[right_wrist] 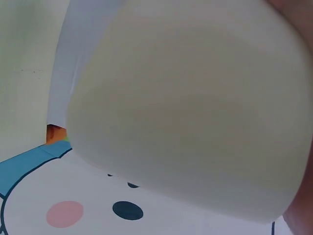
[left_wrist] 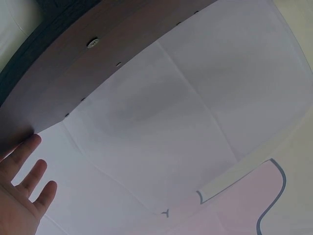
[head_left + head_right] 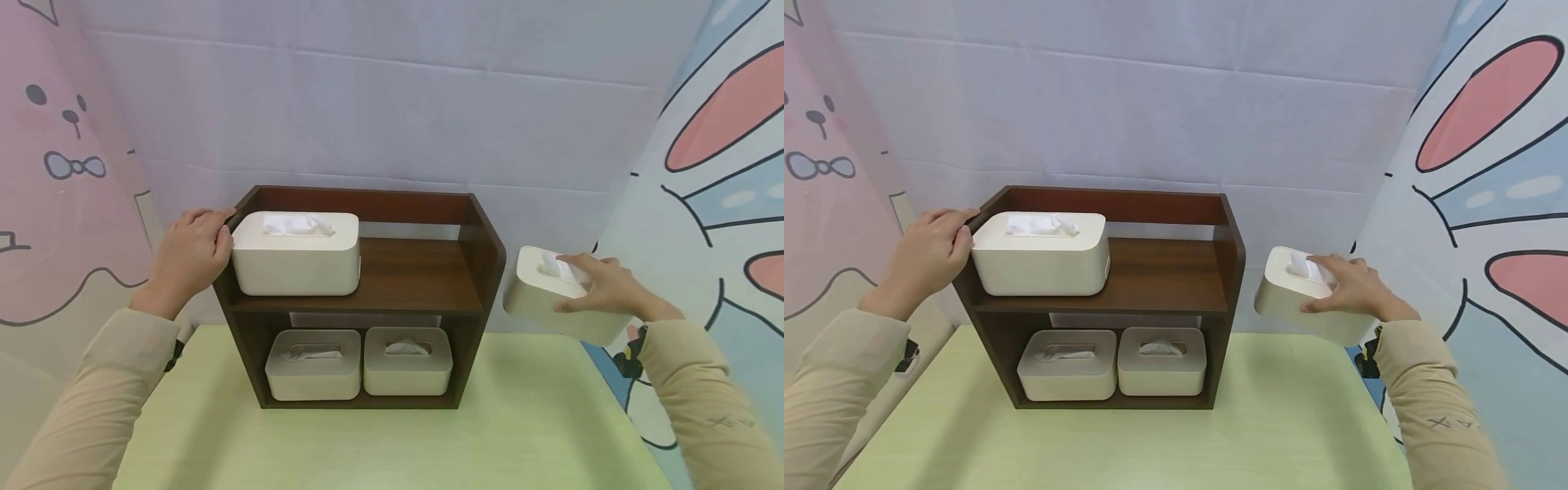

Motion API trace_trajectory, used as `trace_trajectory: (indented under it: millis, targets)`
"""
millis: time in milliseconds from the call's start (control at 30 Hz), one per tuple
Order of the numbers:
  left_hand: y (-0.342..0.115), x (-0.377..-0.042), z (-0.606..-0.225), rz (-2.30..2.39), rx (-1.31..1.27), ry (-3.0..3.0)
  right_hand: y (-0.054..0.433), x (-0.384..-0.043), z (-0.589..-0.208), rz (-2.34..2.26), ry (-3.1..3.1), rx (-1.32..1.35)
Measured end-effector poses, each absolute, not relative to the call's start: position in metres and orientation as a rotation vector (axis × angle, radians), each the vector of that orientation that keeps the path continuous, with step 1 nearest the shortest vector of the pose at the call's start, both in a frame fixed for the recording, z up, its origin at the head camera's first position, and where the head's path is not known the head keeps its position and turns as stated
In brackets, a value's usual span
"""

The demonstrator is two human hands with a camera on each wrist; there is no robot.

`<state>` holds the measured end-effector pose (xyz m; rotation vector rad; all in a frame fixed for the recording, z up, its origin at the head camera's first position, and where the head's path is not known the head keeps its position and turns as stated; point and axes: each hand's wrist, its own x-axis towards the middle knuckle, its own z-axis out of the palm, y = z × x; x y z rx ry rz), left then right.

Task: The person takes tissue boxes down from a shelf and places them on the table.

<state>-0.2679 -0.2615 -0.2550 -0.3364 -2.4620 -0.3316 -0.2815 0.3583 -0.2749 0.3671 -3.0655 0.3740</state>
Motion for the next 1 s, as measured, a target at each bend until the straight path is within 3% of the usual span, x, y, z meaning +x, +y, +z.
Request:
trace_trajectory:
  millis: [467,1000]
  targets:
    - [-0.261,-0.267,-0.254,-0.331,-0.329,-2.473,0.362,-0.284,-0.353,0.284,-2.928,0.574]
    - [-0.261,-0.267,-0.256,-0.311,-0.332,-2.458,0.355,-0.275,-0.423,0.287,-2.908,0.625]
